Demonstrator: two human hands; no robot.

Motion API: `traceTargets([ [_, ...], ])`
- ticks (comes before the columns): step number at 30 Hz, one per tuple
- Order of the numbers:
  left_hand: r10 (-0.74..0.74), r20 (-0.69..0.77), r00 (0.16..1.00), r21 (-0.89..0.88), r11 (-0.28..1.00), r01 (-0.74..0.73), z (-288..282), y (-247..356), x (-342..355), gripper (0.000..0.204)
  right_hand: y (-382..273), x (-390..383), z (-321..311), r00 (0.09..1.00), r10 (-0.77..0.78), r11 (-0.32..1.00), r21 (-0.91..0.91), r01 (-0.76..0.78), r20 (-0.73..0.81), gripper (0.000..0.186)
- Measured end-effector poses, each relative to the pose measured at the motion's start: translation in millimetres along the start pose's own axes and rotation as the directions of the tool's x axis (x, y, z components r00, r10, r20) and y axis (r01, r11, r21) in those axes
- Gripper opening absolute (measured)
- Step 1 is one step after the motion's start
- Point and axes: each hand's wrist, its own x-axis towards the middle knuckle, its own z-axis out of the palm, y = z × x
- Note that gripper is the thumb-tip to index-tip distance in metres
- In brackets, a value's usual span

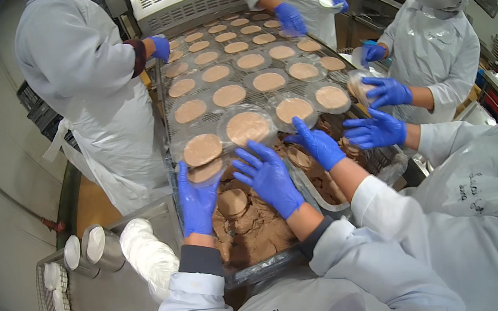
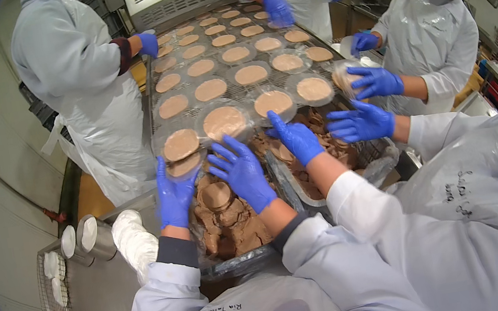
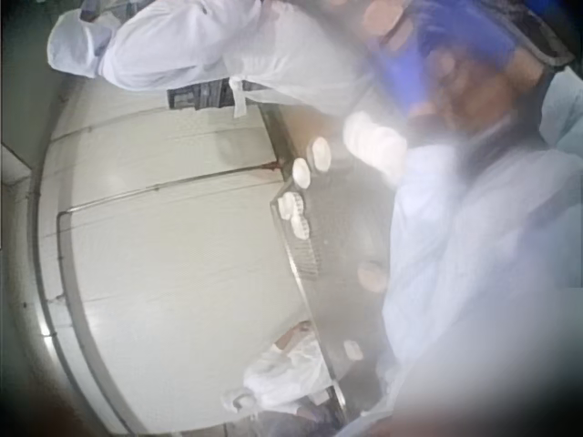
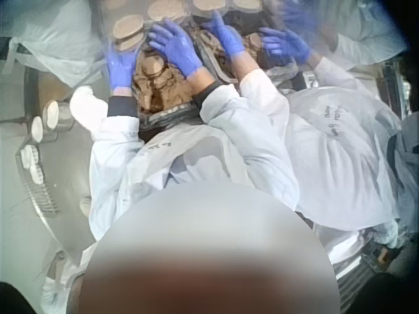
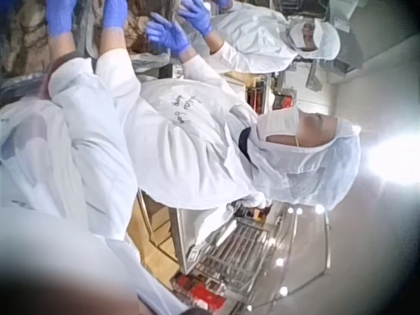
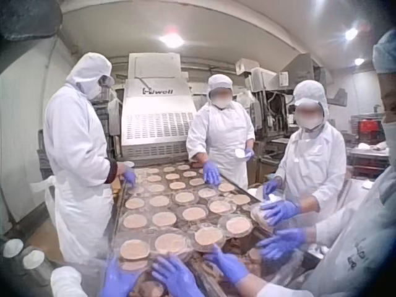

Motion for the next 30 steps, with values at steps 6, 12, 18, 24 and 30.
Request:
traceTargets([
  [6, 0.046, -0.136, 0.99, 0.025, 0.999, -0.043, -26.7, -8.4, 5.8, 0.045, -2.3, 1.1, -7.4, 0.996, 0.091, 0.936, 0.343, -0.077, -0.025, 0.051],
  [12, -0.086, -0.261, 0.961, 0.007, 0.996, 0.091, -64.7, -0.4, -52.2, 0.045, -37.4, -16.8, 66.6, 0.958, -0.279, 0.957, -0.099, 0.272, -0.068, 0.049],
  [18, -0.034, -0.252, 0.967, -0.014, 0.999, 0.031, -50.9, 15.6, -70.7, 0.043, -25.3, 24.7, 121.3, 0.458, -0.583, -0.491, -0.74, 0.46, 0.671, 0.067],
  [24, -0.065, -0.306, 0.95, -0.091, 0.995, 0.039, -66.0, 19.9, -79.9, 0.048, 47.3, -27.1, 52.5, 0.768, -0.037, -0.112, -0.767, 0.632, 0.639, 0.068],
  [30, -0.046, -0.163, 0.986, 0.055, 0.997, 0.055, -54.6, 22.6, -39.1, 0.061, 38.8, 1.8, -40.1, 0.974, 0.119, 0.966, -0.205, -0.158, -0.19, 0.059],
])
